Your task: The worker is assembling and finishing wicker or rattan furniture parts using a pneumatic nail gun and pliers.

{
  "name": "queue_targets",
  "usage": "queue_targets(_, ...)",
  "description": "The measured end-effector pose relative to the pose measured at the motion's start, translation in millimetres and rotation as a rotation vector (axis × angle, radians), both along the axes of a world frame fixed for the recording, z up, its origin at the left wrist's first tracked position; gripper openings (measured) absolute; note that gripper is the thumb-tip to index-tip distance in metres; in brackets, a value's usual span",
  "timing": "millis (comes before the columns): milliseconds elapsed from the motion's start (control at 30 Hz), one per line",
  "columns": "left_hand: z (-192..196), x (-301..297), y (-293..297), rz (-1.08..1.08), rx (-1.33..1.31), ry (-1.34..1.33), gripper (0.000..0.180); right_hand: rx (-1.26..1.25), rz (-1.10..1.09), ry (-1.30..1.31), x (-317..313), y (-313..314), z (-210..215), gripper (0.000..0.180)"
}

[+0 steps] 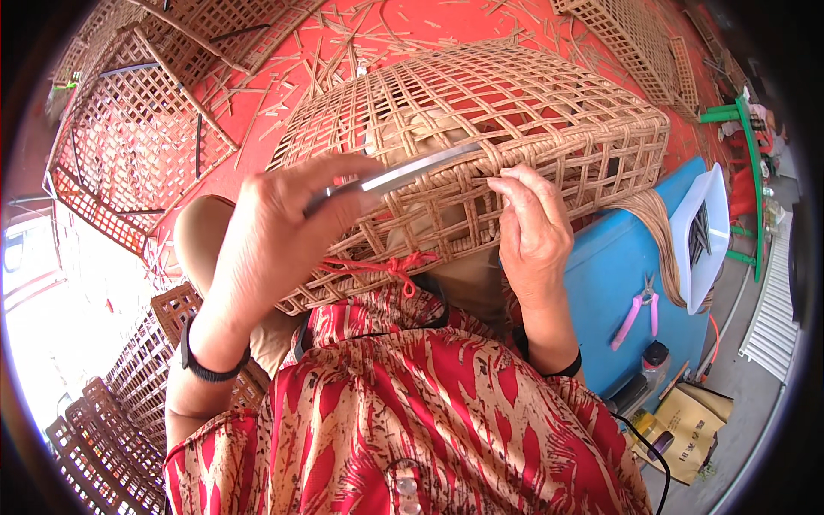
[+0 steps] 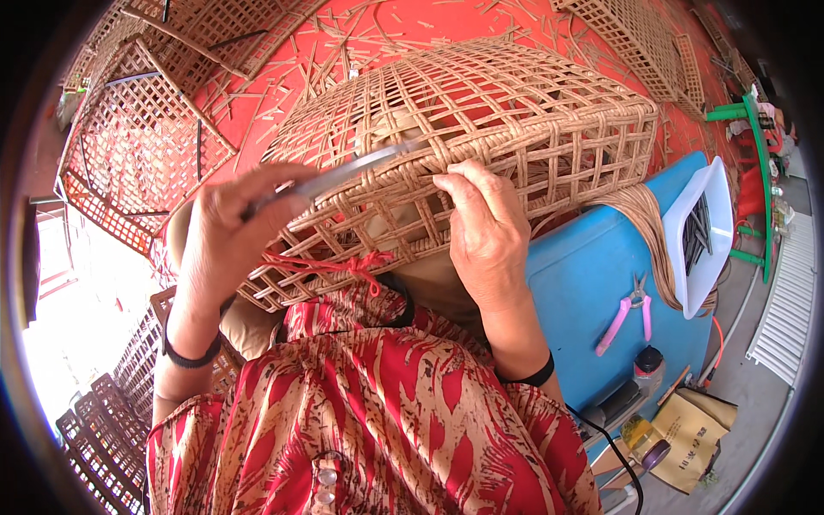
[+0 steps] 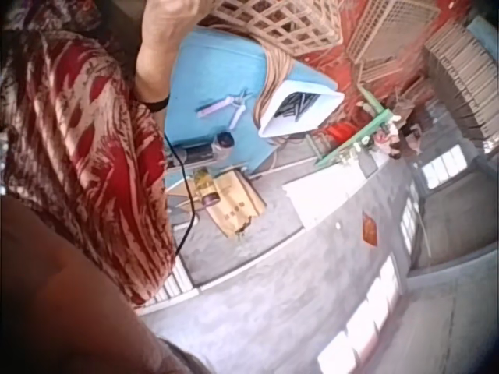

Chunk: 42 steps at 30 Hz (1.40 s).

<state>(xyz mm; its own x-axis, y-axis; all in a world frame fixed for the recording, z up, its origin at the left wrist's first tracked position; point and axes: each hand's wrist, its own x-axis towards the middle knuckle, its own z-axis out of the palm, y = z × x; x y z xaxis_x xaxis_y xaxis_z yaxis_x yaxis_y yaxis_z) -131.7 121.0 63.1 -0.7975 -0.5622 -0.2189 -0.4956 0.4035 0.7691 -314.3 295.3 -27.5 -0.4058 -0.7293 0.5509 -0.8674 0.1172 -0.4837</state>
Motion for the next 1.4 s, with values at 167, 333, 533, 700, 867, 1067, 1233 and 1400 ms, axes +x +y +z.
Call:
queue_targets(167, -3.1, 1.5, 20.9, -0.137, -0.237, 0.120, 0.024, 0.019, -0.006, 0.034, 0.8, 1.7, 4.4, 0.033)
queue_targets(333, 9.9, -1.5, 35.1, -0.239, -0.519, 0.040, 0.031, 0.052, -0.003, 0.040, 1.2, 2.6, 3.7, 0.033)
queue_targets(533, -9.6, 3.4, 45.7, -0.195, -0.511, 0.159, 0.034, 0.029, -0.002, 0.026, 4.1, 0.0, 3.8, 0.029)
queue_targets(700, -52.2, 12.8, 60.0, 0.078, -0.172, 0.312, 0.025, 0.048, -0.011, 0.016, 5.8, -1.7, 5.3, 0.030)
queue_targets(867, -63.1, 9.5, 80.2, 0.291, 0.549, 0.181, 0.022, 0.056, -0.019, -0.012, 8.3, -2.3, 4.1, 0.031)
queue_targets(1067, -86.5, -2.2, 88.1, 0.164, 0.672, 0.131, 0.034, 0.068, -0.033, -0.027, 8.8, -1.9, 2.9, 0.032)
queue_targets(1233, -96.9, 3.0, 83.5, 0.190, 1.229, 0.278, 0.031, 0.068, -0.039, -0.052, 6.0, -1.5, -1.6, 0.034)
queue_targets(1400, -92.1, 7.6, 76.8, 0.181, 1.362, 0.285, 0.030, 0.019, -0.009, -0.201, 7.5, 3.1, -2.3, 0.033)
